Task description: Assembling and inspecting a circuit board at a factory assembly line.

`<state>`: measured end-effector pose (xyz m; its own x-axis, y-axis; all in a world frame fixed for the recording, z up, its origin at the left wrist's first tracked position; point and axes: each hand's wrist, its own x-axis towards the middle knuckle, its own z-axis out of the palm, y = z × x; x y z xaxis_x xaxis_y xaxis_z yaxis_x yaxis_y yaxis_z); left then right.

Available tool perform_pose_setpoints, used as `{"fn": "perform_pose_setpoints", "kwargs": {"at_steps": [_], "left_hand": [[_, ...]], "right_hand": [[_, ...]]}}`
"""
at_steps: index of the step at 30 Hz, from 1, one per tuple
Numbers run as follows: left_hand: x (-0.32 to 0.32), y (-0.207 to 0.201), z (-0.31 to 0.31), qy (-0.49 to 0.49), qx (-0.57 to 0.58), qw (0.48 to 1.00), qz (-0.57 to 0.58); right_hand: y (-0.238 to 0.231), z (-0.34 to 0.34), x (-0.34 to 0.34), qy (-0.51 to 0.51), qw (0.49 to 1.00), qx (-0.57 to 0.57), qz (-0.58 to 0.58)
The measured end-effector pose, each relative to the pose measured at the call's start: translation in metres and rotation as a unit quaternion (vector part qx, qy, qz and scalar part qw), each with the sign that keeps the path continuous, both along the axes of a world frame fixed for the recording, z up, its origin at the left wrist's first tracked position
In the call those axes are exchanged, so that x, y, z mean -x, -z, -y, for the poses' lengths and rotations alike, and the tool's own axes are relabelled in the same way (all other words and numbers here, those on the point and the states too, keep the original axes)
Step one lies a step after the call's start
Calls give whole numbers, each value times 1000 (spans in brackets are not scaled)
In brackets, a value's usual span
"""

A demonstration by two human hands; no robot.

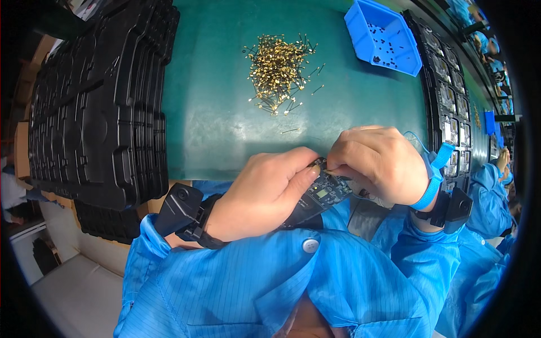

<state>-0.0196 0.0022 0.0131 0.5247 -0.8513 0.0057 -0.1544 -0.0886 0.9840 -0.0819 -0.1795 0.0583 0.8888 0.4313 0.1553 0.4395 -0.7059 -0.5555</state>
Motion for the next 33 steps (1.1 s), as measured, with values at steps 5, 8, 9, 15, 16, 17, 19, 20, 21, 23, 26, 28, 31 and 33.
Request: {"fn": "perform_pose_setpoints", "kwargs": {"at_steps": [5, 8, 9, 15, 16, 17, 19, 20, 21, 23, 26, 28, 31, 33], "left_hand": [[0, -1, 1, -2, 7, 1000, 17], [0, -1, 1, -3, 6, 1000, 23], [-1, -1, 1, 0, 5, 1000, 28], [-2, -2, 0, 1, 1, 999, 37], [-2, -1, 0, 0, 2, 999, 39], [-2, -1, 0, 0, 2, 999, 39], [-2, 0, 0, 2, 5, 999, 33], [-2, 0, 1, 1, 5, 999, 34], [-1, 0, 1, 1, 8, 999, 31], [-2, 2, 1, 0, 12, 1000, 28], [-2, 3, 1, 5, 9, 1000, 13], [-2, 3, 1, 10, 6, 1000, 4], [-3, 2, 2, 18, -6, 999, -27], [-3, 4, 2, 17, 3, 1000, -19]], "right_hand": [[-2, 3, -3, -25, 998, 35, 42], [-2, 3, -4, -35, 997, 40, 55], [-2, 2, -3, -21, 999, 27, 40], [-5, -1, -3, 14, 1000, 9, -14], [-5, -2, -3, 20, 1000, 4, -21], [-5, -2, -3, 20, 1000, 4, -21], [-4, -2, -3, 23, 999, 3, -23], [-4, -2, -2, 23, 999, 3, -23], [-4, -1, -2, 23, 999, 0, -27], [-3, -1, -2, 24, 999, -3, -32], [-2, -1, -2, 33, 998, -24, -51], [-2, -2, -1, 43, 996, -36, -66], [-3, -1, -1, 40, 997, -27, -65], [-4, -1, -1, 45, 996, -26, -76]]}}
